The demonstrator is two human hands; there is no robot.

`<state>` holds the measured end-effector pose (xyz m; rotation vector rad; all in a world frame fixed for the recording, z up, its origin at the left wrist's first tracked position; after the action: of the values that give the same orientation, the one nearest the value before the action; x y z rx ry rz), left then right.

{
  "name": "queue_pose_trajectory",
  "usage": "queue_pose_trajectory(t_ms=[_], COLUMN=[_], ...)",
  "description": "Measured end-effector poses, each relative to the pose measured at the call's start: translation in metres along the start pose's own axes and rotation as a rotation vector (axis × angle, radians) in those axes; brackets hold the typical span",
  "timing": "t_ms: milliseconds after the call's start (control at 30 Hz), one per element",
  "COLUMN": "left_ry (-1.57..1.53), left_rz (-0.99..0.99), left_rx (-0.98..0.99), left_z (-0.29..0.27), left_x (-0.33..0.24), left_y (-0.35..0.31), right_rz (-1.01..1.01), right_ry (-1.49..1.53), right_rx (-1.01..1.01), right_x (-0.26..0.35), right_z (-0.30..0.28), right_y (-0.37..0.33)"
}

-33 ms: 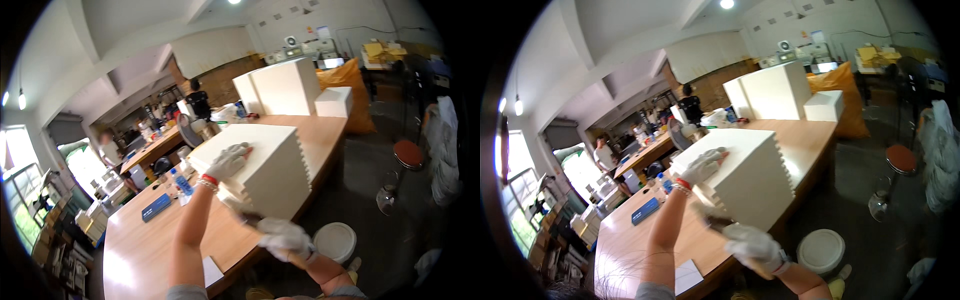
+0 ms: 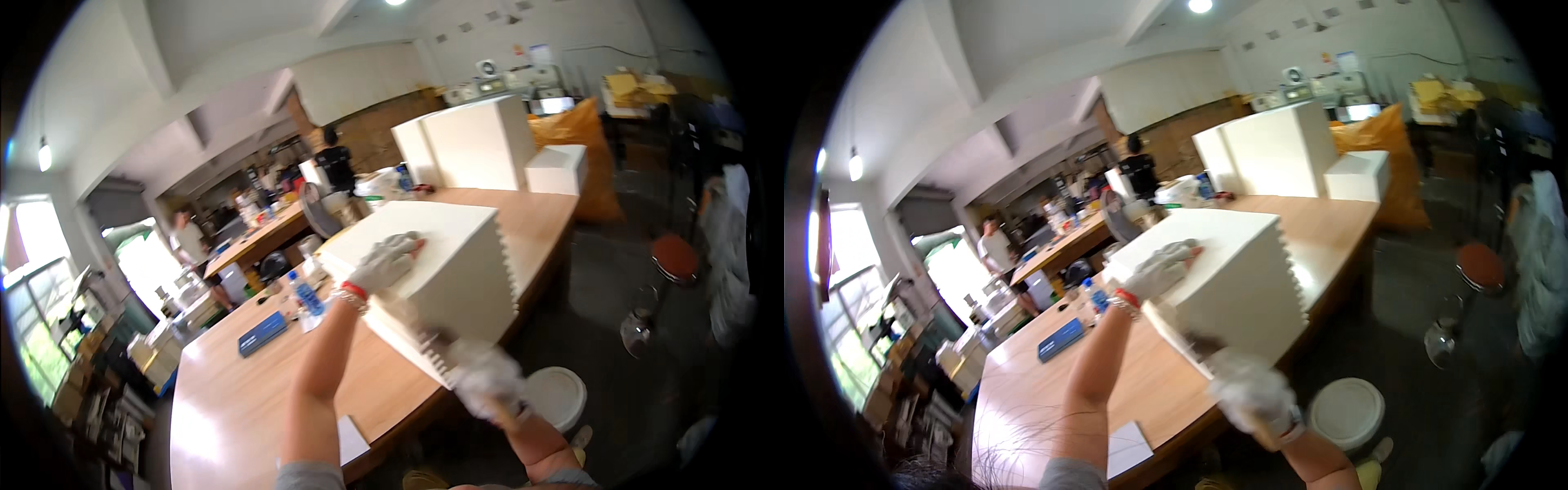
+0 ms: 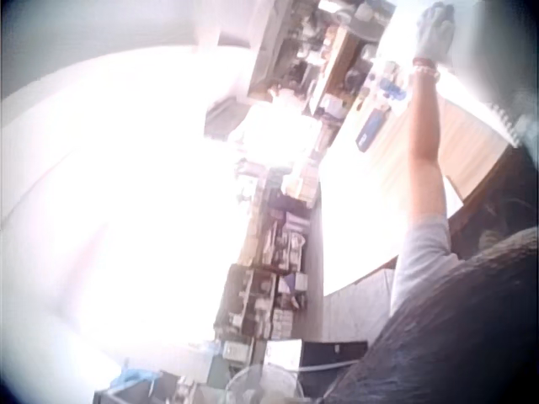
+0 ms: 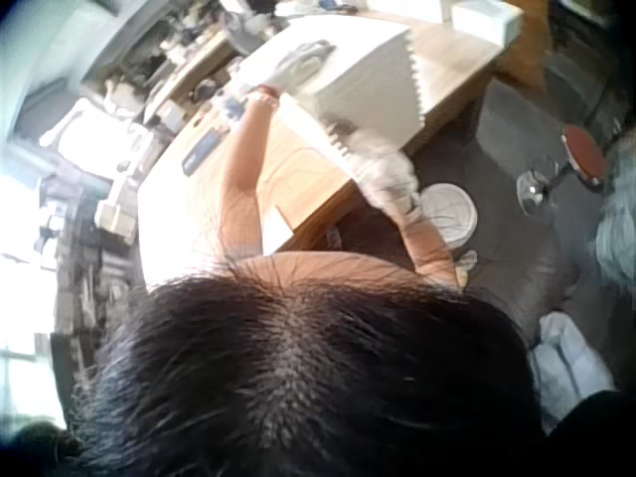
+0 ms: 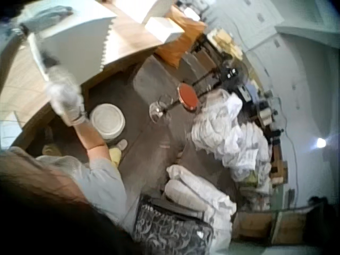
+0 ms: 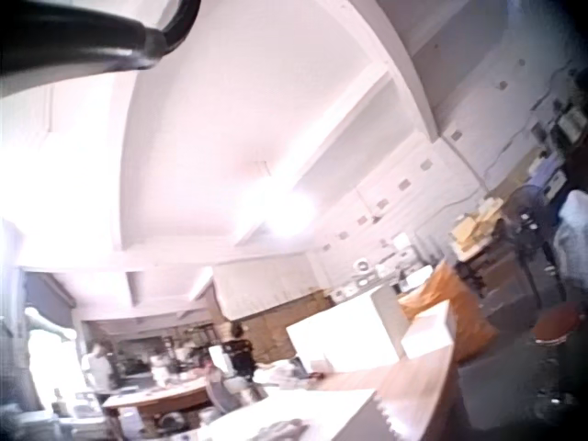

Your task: The person assembles notebooks by inserting white paper sheets into blue covers. They repeatedly pick a sheet, slide it into a cover, and place the completed unit on a growing stack. The process continues with multiple units throughout the clip.

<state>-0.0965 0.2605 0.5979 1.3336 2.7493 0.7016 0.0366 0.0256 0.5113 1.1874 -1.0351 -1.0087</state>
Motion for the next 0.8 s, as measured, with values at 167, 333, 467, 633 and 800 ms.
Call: queue_pose_trajectory(t_ms=[167,333,467,633,800], left_ry=[0.011,0.002,0.005,0.035,0.039], left_rz=[-0.061,-0.069,-0.114,-0.083,-0.061], left_rx=[0.072,0.056,0.06,0.038,0.002], left_z=[-0.01,-0.022,-0.012,-0.008,-0.011], left_x=[-0.012,-0.025,-0.014,-0.008,-0.014], left_y=[0.002,0.008,0.0,0.003,0.003], right_rz=[0.054,0.101,0.047,0.105,0.135], right_ry=[-0.424,-0.149,-0.436,-0.311,-0.262], right_rx=[-0.072,-0.101,-0.086,-0.062,-0.02], right_x=[-0.004,0.0,-0.016,-0.012,-0.012], right_z=[0.012,-0.012,-0.006,-0.01,-0.009], right_y=[0.011,-0.023,-0.007,-0.011,-0.013])
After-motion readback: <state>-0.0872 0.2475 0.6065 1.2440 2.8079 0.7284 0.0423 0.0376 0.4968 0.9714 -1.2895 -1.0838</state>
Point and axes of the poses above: each hand's wrist, its own y-axis towards the middle knuckle, its own z-axis out of the palm, x = y × z, the point moved 9 cm from there along y, towards the middle knuckle, and after that the axes turned 14 degrees about y, right-handed, at the moved point
